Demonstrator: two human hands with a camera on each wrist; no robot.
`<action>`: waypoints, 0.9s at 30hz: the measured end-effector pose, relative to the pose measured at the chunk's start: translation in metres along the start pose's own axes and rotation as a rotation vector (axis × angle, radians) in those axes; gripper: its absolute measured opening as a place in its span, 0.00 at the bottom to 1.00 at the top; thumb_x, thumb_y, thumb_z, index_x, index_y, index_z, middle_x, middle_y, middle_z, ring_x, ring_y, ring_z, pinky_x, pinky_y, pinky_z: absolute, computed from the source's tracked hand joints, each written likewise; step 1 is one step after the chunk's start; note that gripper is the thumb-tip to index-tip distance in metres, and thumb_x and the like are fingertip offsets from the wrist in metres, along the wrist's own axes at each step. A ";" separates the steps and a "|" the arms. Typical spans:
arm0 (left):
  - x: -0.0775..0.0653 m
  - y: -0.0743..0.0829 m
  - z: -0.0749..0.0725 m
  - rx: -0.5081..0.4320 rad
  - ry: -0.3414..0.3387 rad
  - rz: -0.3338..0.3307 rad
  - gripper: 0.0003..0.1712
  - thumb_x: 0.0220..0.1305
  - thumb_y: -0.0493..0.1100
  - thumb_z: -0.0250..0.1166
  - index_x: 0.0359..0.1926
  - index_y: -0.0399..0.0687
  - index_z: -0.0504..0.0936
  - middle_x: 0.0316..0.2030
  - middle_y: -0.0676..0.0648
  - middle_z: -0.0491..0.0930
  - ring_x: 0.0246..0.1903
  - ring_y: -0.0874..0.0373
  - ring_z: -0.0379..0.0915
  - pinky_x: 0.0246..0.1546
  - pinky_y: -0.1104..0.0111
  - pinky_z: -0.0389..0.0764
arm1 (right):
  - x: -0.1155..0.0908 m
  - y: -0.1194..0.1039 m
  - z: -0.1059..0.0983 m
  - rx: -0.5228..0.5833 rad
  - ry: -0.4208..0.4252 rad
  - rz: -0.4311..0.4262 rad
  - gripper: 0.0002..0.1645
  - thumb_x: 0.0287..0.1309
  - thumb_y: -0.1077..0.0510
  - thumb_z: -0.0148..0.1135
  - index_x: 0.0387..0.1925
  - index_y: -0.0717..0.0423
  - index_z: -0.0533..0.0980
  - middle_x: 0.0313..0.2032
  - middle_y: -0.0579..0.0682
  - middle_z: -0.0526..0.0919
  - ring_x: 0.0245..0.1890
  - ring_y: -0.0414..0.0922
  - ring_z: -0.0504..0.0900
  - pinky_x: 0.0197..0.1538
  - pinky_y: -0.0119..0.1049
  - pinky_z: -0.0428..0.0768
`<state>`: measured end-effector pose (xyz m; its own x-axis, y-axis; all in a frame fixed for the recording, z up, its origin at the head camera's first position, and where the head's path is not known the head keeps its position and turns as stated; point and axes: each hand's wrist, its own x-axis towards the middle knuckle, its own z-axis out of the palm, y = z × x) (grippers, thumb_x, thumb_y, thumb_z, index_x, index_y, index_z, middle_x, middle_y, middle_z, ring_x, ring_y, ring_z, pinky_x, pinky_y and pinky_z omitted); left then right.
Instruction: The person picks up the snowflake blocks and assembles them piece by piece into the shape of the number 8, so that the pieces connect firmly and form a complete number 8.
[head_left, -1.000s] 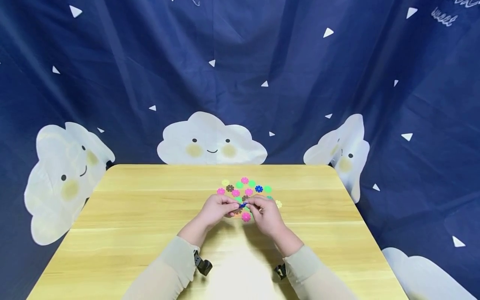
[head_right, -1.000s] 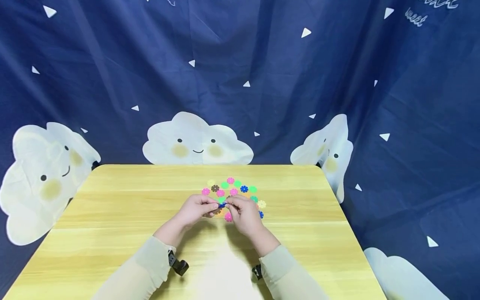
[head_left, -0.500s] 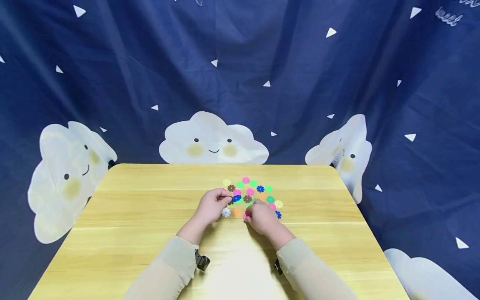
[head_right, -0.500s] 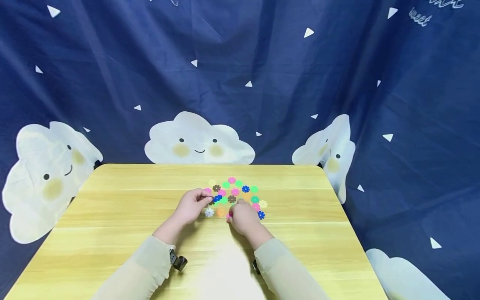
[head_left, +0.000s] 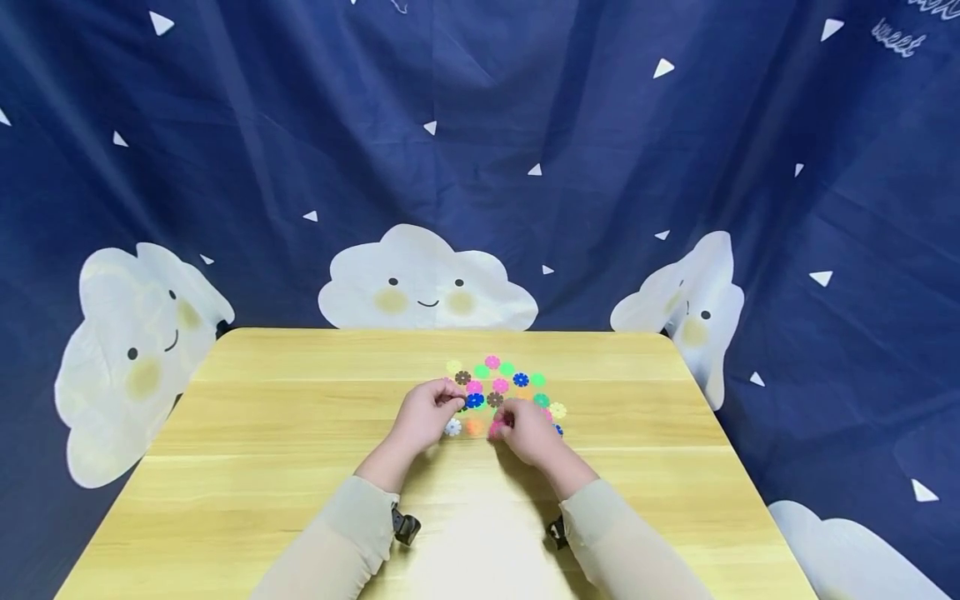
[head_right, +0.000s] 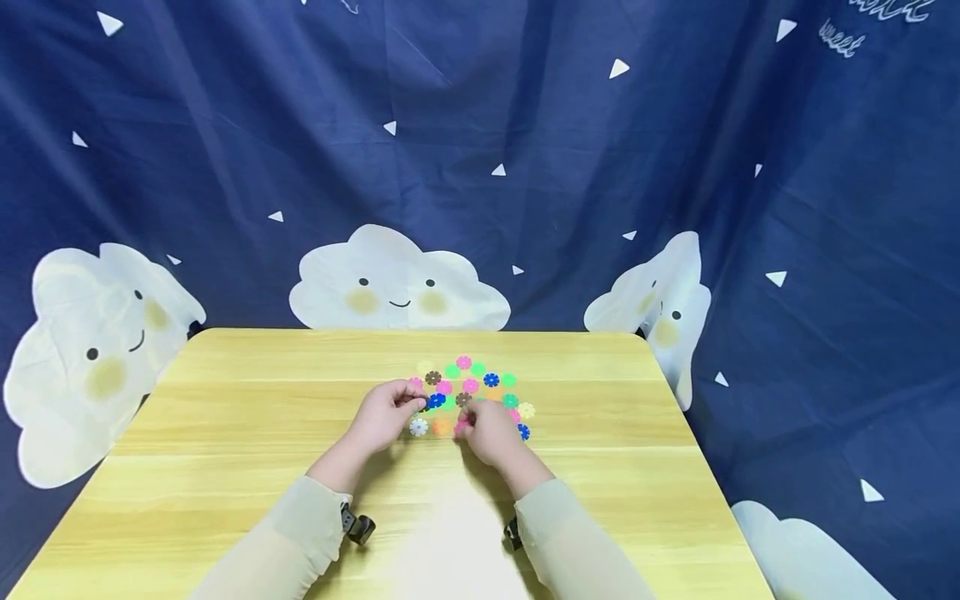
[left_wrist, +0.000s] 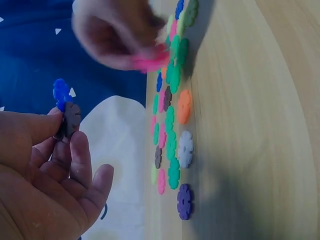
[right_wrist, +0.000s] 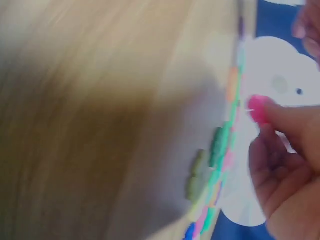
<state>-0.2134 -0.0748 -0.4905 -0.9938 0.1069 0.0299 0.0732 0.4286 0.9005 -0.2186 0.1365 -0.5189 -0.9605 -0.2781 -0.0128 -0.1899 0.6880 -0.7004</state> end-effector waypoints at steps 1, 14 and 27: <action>0.000 -0.001 0.000 0.000 0.001 0.001 0.03 0.73 0.35 0.68 0.41 0.42 0.87 0.34 0.51 0.84 0.35 0.57 0.76 0.40 0.62 0.80 | -0.001 -0.002 -0.003 0.070 0.047 -0.013 0.07 0.63 0.70 0.70 0.35 0.57 0.82 0.30 0.45 0.82 0.31 0.41 0.78 0.36 0.35 0.82; -0.003 0.000 0.001 -0.039 -0.021 0.016 0.04 0.73 0.36 0.68 0.41 0.39 0.86 0.33 0.50 0.82 0.33 0.57 0.74 0.38 0.64 0.77 | -0.006 -0.022 -0.022 0.485 0.264 -0.079 0.06 0.63 0.72 0.71 0.42 0.67 0.87 0.36 0.57 0.89 0.30 0.42 0.84 0.36 0.29 0.85; -0.006 0.008 0.003 -0.085 -0.003 0.041 0.02 0.70 0.33 0.70 0.40 0.39 0.89 0.32 0.49 0.84 0.32 0.58 0.76 0.37 0.64 0.80 | -0.009 -0.028 -0.021 0.592 0.268 -0.082 0.04 0.61 0.77 0.68 0.38 0.74 0.85 0.40 0.66 0.89 0.34 0.41 0.88 0.40 0.35 0.89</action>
<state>-0.2067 -0.0694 -0.4848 -0.9898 0.1257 0.0665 0.1066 0.3462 0.9321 -0.2092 0.1340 -0.4843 -0.9797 -0.0848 0.1818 -0.1937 0.1648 -0.9671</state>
